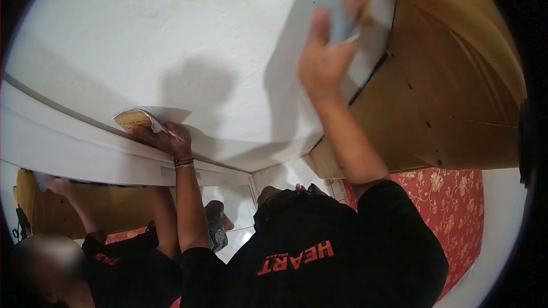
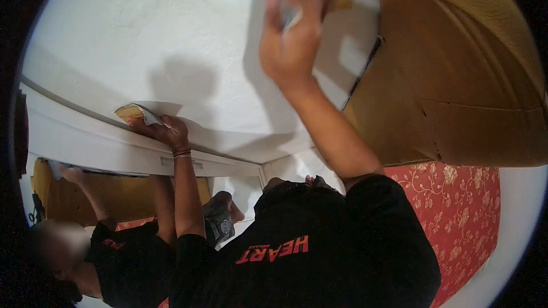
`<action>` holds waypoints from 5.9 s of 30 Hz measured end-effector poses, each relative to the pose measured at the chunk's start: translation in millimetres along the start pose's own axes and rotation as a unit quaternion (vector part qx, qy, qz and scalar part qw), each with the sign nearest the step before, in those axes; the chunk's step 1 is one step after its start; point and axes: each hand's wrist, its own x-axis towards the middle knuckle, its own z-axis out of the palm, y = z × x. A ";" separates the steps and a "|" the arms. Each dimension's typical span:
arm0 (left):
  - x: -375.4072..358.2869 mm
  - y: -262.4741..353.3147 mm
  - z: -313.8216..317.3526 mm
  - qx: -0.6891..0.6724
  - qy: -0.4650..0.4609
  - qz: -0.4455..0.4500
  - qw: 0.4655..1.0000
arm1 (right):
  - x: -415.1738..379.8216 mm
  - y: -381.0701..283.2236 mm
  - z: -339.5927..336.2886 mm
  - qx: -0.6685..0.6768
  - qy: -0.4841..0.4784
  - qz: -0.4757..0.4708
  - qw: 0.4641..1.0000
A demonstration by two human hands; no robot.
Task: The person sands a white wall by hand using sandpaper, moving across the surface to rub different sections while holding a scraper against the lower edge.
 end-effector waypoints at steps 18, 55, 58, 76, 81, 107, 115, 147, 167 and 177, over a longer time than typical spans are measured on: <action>1.5 1.0 -2.3 0.010 -0.004 0.023 1.000 | -134.4 3.8 46.3 -0.233 -0.260 -0.132 0.928; -4.4 -7.0 3.2 -0.003 0.012 0.017 1.000 | -55.9 -13.1 36.4 -0.221 -0.191 -0.177 0.940; -2.4 -3.7 0.0 -0.005 0.005 -0.006 1.000 | 7.1 -9.5 20.8 -0.099 -0.019 -0.094 0.990; -6.2 -12.1 3.7 -0.003 0.010 -0.005 1.000 | -106.8 34.6 30.0 -0.193 -0.096 -0.037 0.976; -7.3 -8.7 2.9 0.009 0.007 0.001 1.000 | -231.0 37.7 24.0 -0.117 -0.455 -0.080 0.879; -2.4 -6.8 6.1 0.003 0.042 0.027 0.999 | -170.8 -23.1 72.2 -0.220 -0.344 -0.093 0.908; -3.9 -6.1 6.5 -0.015 0.036 0.029 0.999 | -112.7 -39.2 68.8 -0.074 -0.264 -0.058 0.960; -11.0 -14.5 7.3 -0.001 0.015 0.010 1.000 | -42.4 -40.2 50.8 -0.113 -0.148 -0.032 0.982; -5.7 -6.5 8.0 -0.017 0.040 0.027 0.999 | -26.9 -10.7 31.4 -0.023 -0.034 0.012 0.999; -15.0 -16.2 7.3 -0.021 0.018 -0.011 1.000 | -134.5 -5.6 48.1 -0.091 -0.178 0.017 0.980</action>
